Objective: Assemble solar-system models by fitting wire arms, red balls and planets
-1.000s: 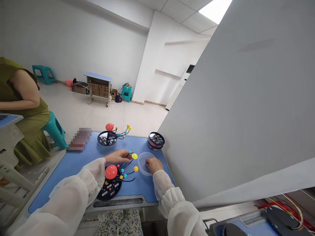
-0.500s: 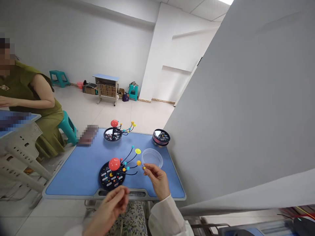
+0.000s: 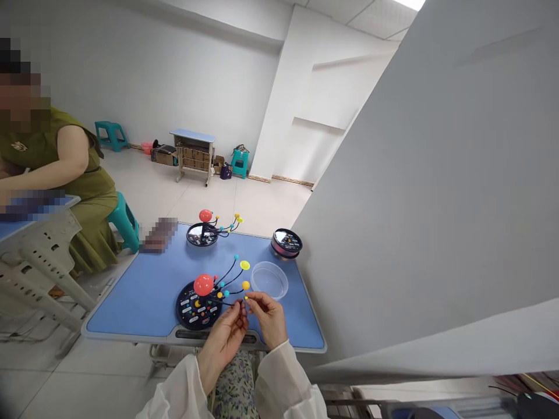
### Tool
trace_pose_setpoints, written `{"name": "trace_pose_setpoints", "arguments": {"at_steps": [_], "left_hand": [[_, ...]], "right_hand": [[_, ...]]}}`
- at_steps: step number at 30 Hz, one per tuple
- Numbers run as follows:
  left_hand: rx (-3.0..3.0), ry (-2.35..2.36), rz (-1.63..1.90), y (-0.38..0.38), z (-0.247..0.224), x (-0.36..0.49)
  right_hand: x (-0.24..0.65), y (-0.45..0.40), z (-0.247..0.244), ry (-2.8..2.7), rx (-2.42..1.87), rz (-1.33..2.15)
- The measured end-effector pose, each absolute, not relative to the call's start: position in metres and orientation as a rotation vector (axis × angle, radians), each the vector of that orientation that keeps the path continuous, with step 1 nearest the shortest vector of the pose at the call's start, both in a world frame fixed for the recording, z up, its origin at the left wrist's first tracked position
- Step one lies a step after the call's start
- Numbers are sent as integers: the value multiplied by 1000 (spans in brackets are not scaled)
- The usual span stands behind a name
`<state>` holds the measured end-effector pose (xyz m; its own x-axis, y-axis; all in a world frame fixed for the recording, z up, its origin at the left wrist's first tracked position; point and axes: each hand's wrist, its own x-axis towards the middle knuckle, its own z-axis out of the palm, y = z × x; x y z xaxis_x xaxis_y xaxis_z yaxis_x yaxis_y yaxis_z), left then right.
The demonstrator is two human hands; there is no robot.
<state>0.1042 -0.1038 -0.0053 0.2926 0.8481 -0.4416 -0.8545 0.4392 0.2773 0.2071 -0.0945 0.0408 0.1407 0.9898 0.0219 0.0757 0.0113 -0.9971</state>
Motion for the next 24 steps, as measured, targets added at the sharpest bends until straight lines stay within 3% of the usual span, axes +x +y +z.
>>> {"name": "trace_pose_setpoints", "arguments": {"at_steps": [13, 24], "left_hand": [[-128, 454, 1192, -106, 7, 111], [-235, 474, 1210, -105, 7, 110]], "right_hand": [[209, -93, 43, -1333, -1317, 1068], [218, -76, 83, -2355, -1172, 369]]}}
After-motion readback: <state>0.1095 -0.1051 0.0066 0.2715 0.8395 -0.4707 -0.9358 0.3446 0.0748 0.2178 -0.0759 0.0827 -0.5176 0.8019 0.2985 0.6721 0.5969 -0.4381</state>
